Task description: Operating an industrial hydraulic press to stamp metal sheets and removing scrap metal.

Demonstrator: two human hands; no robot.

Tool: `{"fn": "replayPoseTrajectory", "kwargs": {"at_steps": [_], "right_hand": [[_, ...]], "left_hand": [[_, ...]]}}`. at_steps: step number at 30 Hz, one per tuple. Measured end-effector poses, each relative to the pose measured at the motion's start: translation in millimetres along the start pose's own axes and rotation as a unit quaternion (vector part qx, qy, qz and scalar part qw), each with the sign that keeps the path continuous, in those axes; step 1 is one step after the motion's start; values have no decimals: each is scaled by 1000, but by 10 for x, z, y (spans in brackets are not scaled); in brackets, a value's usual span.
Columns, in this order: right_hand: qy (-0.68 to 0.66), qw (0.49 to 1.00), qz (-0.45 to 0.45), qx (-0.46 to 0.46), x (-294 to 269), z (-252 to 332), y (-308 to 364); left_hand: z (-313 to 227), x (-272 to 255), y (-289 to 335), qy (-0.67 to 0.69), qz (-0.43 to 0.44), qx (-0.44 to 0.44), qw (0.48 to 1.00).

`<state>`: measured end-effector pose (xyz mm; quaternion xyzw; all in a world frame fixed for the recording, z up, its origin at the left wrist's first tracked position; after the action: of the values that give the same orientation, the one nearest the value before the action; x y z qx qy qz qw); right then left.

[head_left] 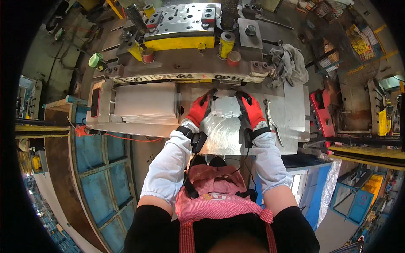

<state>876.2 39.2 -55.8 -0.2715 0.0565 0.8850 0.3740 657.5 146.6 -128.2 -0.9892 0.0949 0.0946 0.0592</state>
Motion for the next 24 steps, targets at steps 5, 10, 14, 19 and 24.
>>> {"fn": "replayPoseTrajectory", "kwargs": {"at_steps": [5, 10, 14, 19, 24], "right_hand": [[-43, 998, 35, -14, 34, 34, -67], [-8, 999, 9, -53, 66, -134, -79], [-9, 998, 4, -61, 100, -139, -92], [14, 997, 15, -69, 140, -223, -140], [6, 999, 31, -29, 144, -105, -106]], "left_hand": [[-419, 109, 36, -17, -2, 66, 998], [-744, 175, -91, -195, -1, 181, 964], [-656, 238, -73, -249, 33, 147, 957], [-618, 243, -73, -214, 43, 137, 966], [-588, 216, -70, -219, 43, 129, 966]]}}
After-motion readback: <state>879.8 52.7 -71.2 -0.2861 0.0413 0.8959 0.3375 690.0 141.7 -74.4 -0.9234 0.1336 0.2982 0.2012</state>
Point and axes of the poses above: each hand's wrist, its own y-axis away from the middle knuckle, its own x-axis out of the palm, z = x × y, the point moved 6 cm from there along -y, towards the middle knuckle, and after that the axes turned 14 degrees about -z, right-handed, at the moved point
